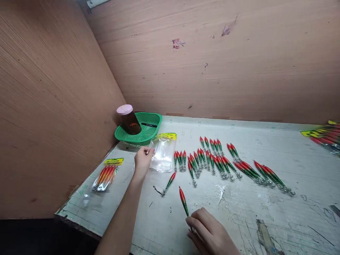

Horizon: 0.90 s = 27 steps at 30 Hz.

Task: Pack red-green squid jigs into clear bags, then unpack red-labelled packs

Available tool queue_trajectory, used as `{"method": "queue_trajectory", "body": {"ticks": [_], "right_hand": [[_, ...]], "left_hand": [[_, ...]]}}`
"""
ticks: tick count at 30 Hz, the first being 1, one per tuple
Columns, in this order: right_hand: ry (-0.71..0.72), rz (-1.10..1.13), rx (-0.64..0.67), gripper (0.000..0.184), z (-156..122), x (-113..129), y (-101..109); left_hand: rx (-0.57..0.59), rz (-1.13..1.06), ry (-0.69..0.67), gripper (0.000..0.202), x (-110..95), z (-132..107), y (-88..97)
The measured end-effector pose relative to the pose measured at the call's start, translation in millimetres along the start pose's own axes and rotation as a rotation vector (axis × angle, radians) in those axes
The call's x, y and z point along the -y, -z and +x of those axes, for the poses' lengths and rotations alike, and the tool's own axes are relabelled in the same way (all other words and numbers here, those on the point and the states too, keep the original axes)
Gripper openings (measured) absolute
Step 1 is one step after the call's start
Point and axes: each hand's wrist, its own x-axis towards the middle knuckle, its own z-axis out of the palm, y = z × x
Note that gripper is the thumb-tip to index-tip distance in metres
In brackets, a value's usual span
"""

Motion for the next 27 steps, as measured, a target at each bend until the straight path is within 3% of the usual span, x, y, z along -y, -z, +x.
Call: {"method": "queue_trajectory", "body": {"ticks": [5,11,14,18,21,27], "right_hand": [[0.033,0.139,-0.034,0.021,10,14,30],[-0.013,0.043,-0.098,0.018,5,15,36],[-0.027,-0.043,-0.133,0.021,5,10,39],[0.008,-0.175,-0.133,0.025,6,4,49],[0.067,-0.210,-0.109,0.028,1,0,55],[0.093,-0.252,-0.135,0.032,-10,-1,58]], "left_hand": [[0.224,-0.413,0.103,0.022,6,-71,-11.1],[0.288,-0.967,0.434,0.022,11,-123,-32.1],[0.373,-0.978,0.448,0.023,11,-137,-35.6],[0.587,-0.914,0.373,0.024,9,-146,-29.5],[0.740,-0.884,0.358,0.044,6,-143,-21.9],[0.802,-0.853,0.393,0.037,7,-144,-22.4]]}}
